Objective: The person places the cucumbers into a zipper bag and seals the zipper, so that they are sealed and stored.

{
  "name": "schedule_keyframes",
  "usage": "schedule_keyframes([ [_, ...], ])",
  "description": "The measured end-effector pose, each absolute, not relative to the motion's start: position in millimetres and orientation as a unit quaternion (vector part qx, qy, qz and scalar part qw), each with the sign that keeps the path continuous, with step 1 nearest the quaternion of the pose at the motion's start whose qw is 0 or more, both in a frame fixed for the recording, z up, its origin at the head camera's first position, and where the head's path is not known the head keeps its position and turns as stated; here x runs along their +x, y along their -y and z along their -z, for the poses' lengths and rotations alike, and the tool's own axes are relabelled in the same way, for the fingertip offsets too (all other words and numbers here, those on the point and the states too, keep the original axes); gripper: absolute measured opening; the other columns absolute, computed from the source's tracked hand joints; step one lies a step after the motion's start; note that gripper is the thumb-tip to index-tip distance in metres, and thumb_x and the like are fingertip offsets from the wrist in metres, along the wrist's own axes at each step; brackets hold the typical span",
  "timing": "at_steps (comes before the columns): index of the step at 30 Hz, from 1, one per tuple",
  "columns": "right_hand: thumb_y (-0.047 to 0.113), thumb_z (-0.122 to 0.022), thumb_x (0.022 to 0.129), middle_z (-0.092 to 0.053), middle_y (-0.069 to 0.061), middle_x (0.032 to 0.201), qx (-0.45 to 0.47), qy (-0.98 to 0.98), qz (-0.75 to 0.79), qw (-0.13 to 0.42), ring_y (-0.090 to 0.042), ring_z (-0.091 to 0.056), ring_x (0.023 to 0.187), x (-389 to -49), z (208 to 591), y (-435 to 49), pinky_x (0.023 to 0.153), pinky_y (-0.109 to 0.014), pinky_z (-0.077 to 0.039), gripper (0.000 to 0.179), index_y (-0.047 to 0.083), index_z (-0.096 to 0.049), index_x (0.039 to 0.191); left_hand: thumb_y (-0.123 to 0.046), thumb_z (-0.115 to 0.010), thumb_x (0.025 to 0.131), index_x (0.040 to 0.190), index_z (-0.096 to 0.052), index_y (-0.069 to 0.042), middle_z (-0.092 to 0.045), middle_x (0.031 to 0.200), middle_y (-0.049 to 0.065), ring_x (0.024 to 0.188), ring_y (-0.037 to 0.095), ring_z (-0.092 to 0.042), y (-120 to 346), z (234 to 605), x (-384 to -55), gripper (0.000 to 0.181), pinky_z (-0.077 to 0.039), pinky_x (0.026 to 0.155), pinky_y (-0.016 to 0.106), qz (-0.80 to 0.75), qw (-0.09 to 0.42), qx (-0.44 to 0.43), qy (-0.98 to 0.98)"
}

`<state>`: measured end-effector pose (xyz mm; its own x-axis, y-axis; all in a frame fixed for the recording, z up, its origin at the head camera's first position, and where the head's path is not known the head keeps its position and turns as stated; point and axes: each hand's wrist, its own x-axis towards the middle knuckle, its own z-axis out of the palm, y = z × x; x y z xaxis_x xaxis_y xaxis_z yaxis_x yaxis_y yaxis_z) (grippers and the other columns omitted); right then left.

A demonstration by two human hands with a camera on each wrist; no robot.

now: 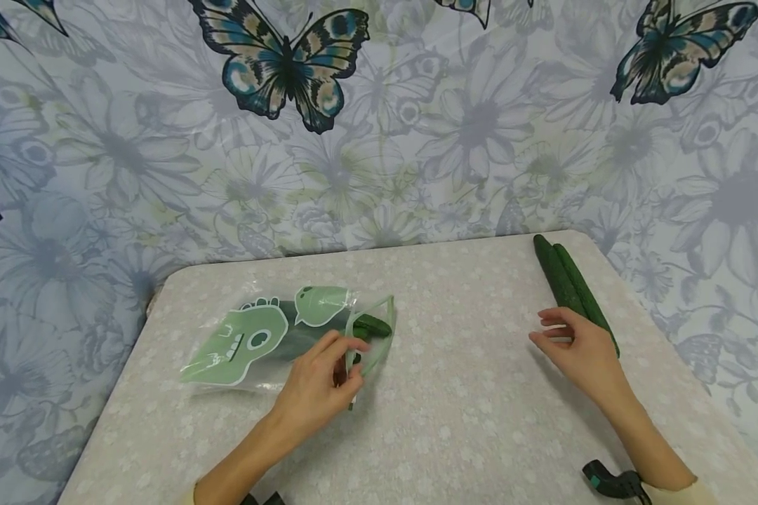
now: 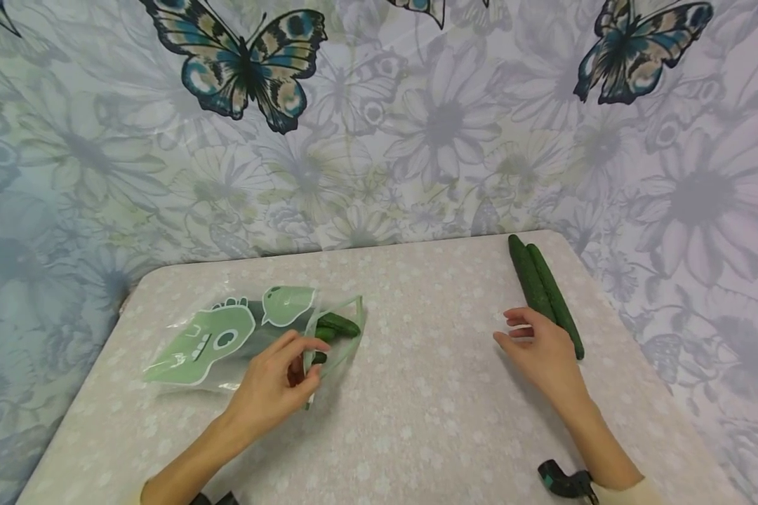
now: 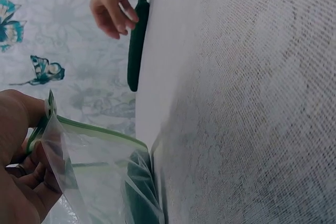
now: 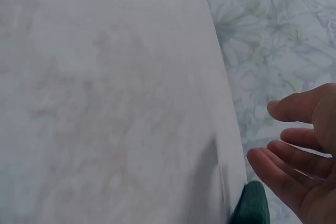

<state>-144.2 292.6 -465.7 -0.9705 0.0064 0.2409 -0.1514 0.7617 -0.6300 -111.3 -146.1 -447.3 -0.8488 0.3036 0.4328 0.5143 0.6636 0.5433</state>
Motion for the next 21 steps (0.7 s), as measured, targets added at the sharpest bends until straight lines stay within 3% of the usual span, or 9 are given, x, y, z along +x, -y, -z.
schedule_keyframes([
  [3,0.027,-0.084,0.094,-0.078,-0.011,0.108,0.041,0.943,-0.292,0.156,-0.016,-0.070,0.086,-139.0,467.8,-302.4,0.070,-0.018,-0.050,0.040,0.009,-0.073,0.128,-0.006,-0.076,0.087,0.116,-0.073,-0.023,-0.052,0.088,-0.014,0.063,-0.007,-0.046,145.5,446.8,-111.6,0.034,-0.043,0.056,0.016,0.344,0.155,-0.227,0.898],
  [6,0.026,-0.085,0.091,-0.072,-0.013,0.103,0.028,0.952,-0.248,0.174,-0.023,-0.061,0.081,-134.5,469.5,-312.6,0.066,-0.028,-0.042,0.046,0.005,-0.071,0.129,-0.006,-0.075,0.088,0.116,-0.073,-0.024,-0.052,0.088,-0.014,0.063,-0.007,-0.046,144.9,445.7,-112.5,0.033,-0.043,0.056,0.016,0.345,0.152,-0.227,0.898],
  [10,0.029,-0.085,0.091,-0.063,-0.021,0.111,0.003,0.965,-0.220,0.143,-0.031,-0.061,0.083,-129.6,471.6,-326.1,0.062,-0.034,-0.042,0.062,-0.001,-0.062,0.140,-0.006,-0.075,0.091,0.116,-0.073,-0.024,-0.052,0.089,-0.014,0.063,-0.006,-0.045,144.4,444.6,-113.0,0.031,-0.043,0.055,0.017,0.349,0.140,-0.226,0.899],
  [16,0.031,-0.085,0.091,-0.058,-0.035,0.119,-0.017,0.976,-0.197,0.092,-0.050,-0.064,0.096,-126.5,475.1,-338.2,0.071,-0.060,-0.051,0.077,-0.008,-0.050,0.147,-0.006,-0.075,0.091,0.116,-0.073,-0.024,-0.052,0.090,-0.015,0.065,-0.006,-0.046,143.8,444.9,-113.0,0.031,-0.043,0.055,0.017,0.350,0.141,-0.226,0.898],
  [21,0.023,-0.087,0.089,-0.064,-0.035,0.114,-0.005,0.975,-0.187,0.119,-0.044,-0.068,0.087,-124.6,479.0,-340.0,0.067,-0.059,-0.053,0.071,-0.011,-0.053,0.142,-0.006,-0.075,0.091,0.117,-0.073,-0.024,-0.052,0.090,-0.014,0.067,-0.005,-0.047,142.8,445.4,-113.9,0.032,-0.043,0.055,0.017,0.353,0.141,-0.226,0.897],
])
